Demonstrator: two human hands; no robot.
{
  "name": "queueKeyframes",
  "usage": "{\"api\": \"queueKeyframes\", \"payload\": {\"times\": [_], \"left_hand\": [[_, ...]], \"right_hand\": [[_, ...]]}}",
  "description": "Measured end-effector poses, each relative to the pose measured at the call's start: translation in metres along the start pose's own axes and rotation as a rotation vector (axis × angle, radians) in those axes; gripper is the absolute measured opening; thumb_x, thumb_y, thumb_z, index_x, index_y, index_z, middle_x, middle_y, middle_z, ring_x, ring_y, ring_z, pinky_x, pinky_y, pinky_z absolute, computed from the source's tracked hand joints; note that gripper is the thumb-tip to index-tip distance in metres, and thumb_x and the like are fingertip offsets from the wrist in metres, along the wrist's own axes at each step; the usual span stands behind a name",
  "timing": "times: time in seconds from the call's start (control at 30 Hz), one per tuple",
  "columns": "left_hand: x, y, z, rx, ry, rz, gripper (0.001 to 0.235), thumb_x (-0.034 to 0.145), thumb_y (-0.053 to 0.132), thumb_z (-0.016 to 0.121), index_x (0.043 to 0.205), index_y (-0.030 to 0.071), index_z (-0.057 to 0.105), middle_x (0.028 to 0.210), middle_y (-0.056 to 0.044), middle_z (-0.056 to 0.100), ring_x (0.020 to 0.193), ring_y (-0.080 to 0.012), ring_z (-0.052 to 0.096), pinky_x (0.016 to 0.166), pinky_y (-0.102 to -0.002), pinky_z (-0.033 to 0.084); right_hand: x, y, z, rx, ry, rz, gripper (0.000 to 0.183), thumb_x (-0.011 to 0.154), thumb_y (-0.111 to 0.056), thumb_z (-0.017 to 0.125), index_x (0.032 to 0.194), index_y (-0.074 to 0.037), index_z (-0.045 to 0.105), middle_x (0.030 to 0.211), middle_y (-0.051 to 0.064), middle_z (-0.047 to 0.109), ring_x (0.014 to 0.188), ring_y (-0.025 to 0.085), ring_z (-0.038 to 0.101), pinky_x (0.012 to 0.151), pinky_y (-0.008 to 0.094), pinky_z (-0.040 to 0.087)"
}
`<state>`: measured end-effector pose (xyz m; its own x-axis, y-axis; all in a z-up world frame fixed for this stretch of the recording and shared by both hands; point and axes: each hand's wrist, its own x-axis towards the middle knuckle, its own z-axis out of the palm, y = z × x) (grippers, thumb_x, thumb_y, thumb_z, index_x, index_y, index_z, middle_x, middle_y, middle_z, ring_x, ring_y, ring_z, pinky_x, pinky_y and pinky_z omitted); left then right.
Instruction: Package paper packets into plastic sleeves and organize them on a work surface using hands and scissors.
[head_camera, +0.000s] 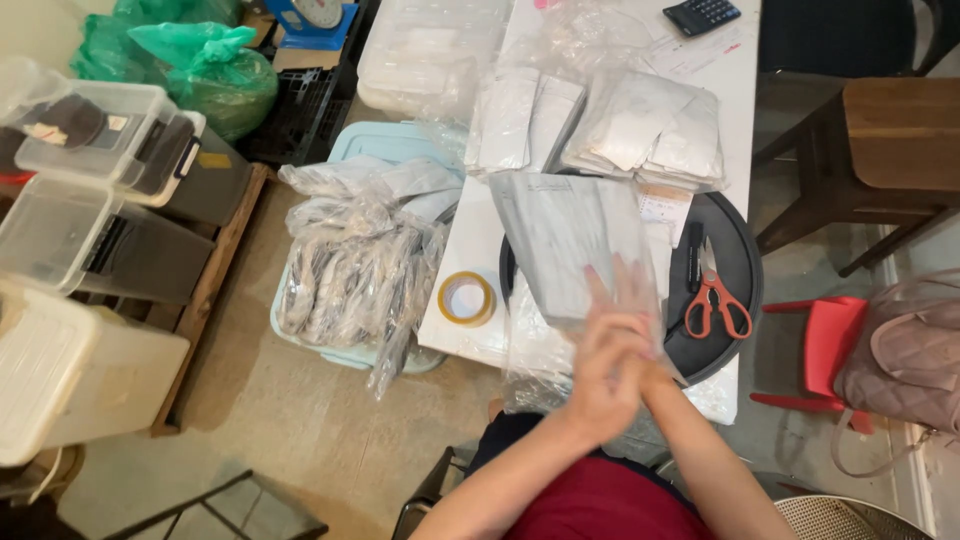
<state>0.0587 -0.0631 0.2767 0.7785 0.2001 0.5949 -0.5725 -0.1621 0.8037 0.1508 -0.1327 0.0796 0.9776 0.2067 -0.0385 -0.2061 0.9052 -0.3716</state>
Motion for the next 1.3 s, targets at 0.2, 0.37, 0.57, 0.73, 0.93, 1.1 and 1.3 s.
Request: {"api": "queueKeyframes", "payload": {"times": [0.2, 0.37, 0.57, 0.73, 0.93, 1.1, 1.3], "left_hand": [[-0.005, 0.017, 0.017, -0.020, -0.472, 0.070, 0.026, 0.099, -0.007, 0.057, 0.110, 0.017, 0.063, 0.127, -0.006, 0.062, 0.110, -0.0200, 0.067, 0.142, -0.066, 0.014], [-0.033, -0.013, 0.045, 0.096, -0.663, 0.146, 0.005, 0.106, 0.010, 0.060, 0.105, 0.011, 0.065, 0.114, -0.005, 0.062, 0.112, -0.0196, 0.062, 0.123, -0.063, 0.042], [-0.016, -0.025, 0.034, -0.036, -0.662, 0.090, 0.021, 0.109, 0.018, 0.059, 0.092, 0.006, 0.064, 0.098, -0.003, 0.060, 0.099, -0.0245, 0.058, 0.099, -0.045, 0.038], [0.012, -0.014, 0.005, -0.128, -0.734, 0.025, 0.013, 0.106, 0.010, 0.056, 0.094, 0.004, 0.059, 0.097, -0.010, 0.058, 0.093, -0.0296, 0.057, 0.102, -0.046, 0.040], [0.030, -0.017, -0.024, -0.188, -0.773, -0.092, 0.008, 0.101, 0.005, 0.053, 0.099, 0.005, 0.060, 0.102, -0.012, 0.059, 0.099, -0.0329, 0.059, 0.098, -0.046, 0.043], [0.025, -0.029, -0.055, -0.264, -0.862, -0.153, 0.018, 0.107, 0.011, 0.051, 0.094, -0.001, 0.057, 0.098, -0.016, 0.057, 0.095, -0.0331, 0.058, 0.092, -0.042, 0.044], [0.029, -0.058, -0.119, -0.173, -0.968, -0.223, 0.023, 0.106, 0.021, 0.051, 0.103, 0.001, 0.062, 0.107, -0.013, 0.056, 0.108, -0.0284, 0.049, 0.106, -0.042, 0.036]], "right_hand": [[-0.027, -0.011, 0.096, 1.662, -0.625, 0.367, 0.070, 0.112, -0.028, 0.037, 0.169, -0.040, -0.001, 0.174, 0.004, -0.011, 0.158, 0.029, 0.016, 0.123, 0.054, -0.016], [-0.027, -0.002, 0.119, 2.083, -0.531, 0.139, 0.081, 0.101, -0.040, 0.045, 0.168, -0.040, -0.001, 0.174, 0.006, -0.011, 0.157, 0.034, 0.012, 0.120, 0.060, -0.010], [-0.026, -0.005, 0.130, 2.570, -0.473, -0.169, 0.096, 0.088, -0.055, 0.054, 0.167, -0.041, -0.001, 0.173, 0.008, -0.011, 0.156, 0.040, 0.007, 0.117, 0.067, -0.004], [-0.015, -0.005, 0.145, 2.983, -0.419, -0.389, 0.110, 0.078, -0.067, 0.061, 0.165, -0.042, -0.001, 0.173, 0.010, -0.012, 0.155, 0.045, 0.003, 0.114, 0.073, 0.002], [-0.011, 0.004, 0.153, 3.478, -0.232, -0.672, 0.128, 0.065, -0.081, 0.071, 0.164, -0.042, -0.001, 0.173, 0.012, -0.012, 0.154, 0.051, -0.002, 0.110, 0.080, 0.008], [-0.007, 0.023, 0.125, 3.791, -0.045, -0.891, 0.140, 0.057, -0.091, 0.077, 0.163, -0.043, -0.001, 0.173, 0.014, -0.012, 0.153, 0.055, -0.006, 0.107, 0.085, 0.012], [-0.001, 0.034, 0.082, 3.847, -0.170, -0.271, 0.145, 0.049, -0.101, 0.054, 0.161, -0.039, -0.014, 0.170, 0.014, -0.025, 0.151, 0.053, -0.014, 0.112, 0.080, -0.002]]}}
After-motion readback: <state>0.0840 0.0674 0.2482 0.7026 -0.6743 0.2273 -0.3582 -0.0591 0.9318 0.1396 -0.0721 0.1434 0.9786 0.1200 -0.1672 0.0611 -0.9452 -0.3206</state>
